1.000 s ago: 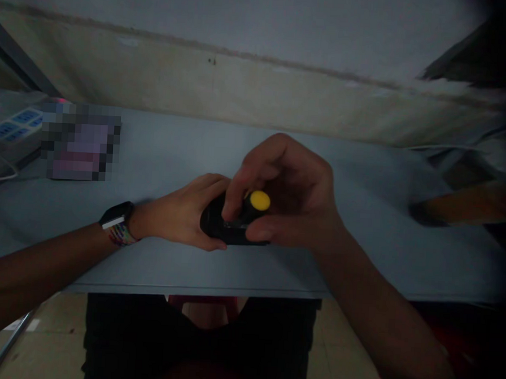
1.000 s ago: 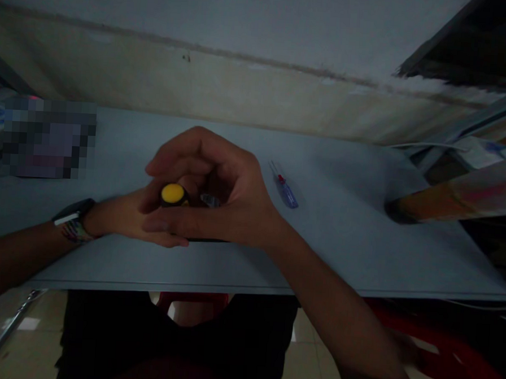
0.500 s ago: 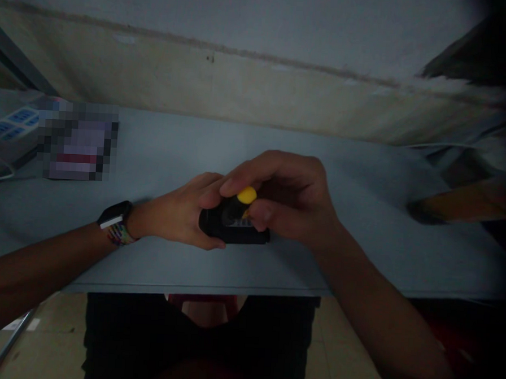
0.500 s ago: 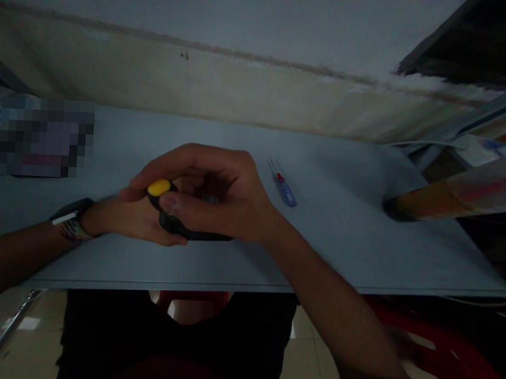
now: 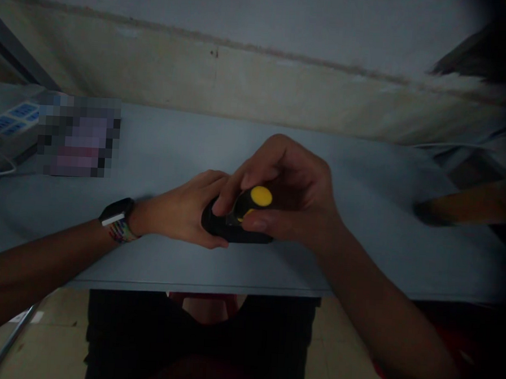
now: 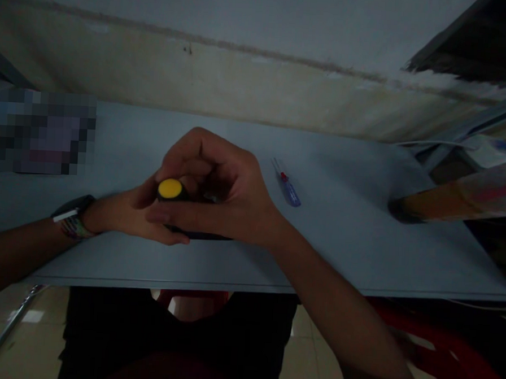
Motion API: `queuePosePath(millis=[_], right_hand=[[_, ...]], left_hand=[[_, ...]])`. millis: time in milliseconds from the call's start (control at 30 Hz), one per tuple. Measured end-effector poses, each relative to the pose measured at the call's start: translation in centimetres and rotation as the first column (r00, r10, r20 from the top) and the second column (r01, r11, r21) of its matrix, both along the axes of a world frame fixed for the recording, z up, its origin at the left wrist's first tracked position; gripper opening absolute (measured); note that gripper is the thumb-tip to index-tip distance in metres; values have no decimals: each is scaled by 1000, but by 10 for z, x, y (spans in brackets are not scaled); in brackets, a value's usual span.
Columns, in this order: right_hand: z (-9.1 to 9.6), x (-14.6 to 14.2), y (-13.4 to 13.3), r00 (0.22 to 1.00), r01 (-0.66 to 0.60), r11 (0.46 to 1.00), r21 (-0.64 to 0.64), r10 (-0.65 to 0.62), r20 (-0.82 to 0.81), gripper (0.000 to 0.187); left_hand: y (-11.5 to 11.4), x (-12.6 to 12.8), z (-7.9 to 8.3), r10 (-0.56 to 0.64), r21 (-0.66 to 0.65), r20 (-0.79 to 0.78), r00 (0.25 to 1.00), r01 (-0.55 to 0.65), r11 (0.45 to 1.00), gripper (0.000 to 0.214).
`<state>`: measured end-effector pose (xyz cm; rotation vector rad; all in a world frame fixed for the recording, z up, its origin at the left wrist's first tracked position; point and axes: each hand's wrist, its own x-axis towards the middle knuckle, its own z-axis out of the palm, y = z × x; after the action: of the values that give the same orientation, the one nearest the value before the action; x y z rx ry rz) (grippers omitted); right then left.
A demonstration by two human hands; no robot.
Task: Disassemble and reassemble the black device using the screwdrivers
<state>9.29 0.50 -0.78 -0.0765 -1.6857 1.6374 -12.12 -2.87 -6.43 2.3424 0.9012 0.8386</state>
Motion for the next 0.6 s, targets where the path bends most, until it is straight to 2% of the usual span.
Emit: queuePosePath(millis=[167,333,467,533,600], right_hand=[[7,10,4,994,5,1000,12,-7,109,19],[7,10,1,997,11,1000,15,-12,82,24],[3,5,-1,998,35,999,19,-36,49,37],[3,5,0,999,29,999,40,-30,28,34],[5,8,2,995,34,997,74,-41,91,30]], left_hand=[[3,0,-8,-11,40,-39,999,13,999,66],[3,0,-4,-18,-20,-72,997,16,1000,67],[2,1,2,-15,-42,-49,999,13,999,75],[2,1,3,-15,-31,-34,999,14,999,75],[3,1,1,-22,-16,-32,999,21,1000,70]])
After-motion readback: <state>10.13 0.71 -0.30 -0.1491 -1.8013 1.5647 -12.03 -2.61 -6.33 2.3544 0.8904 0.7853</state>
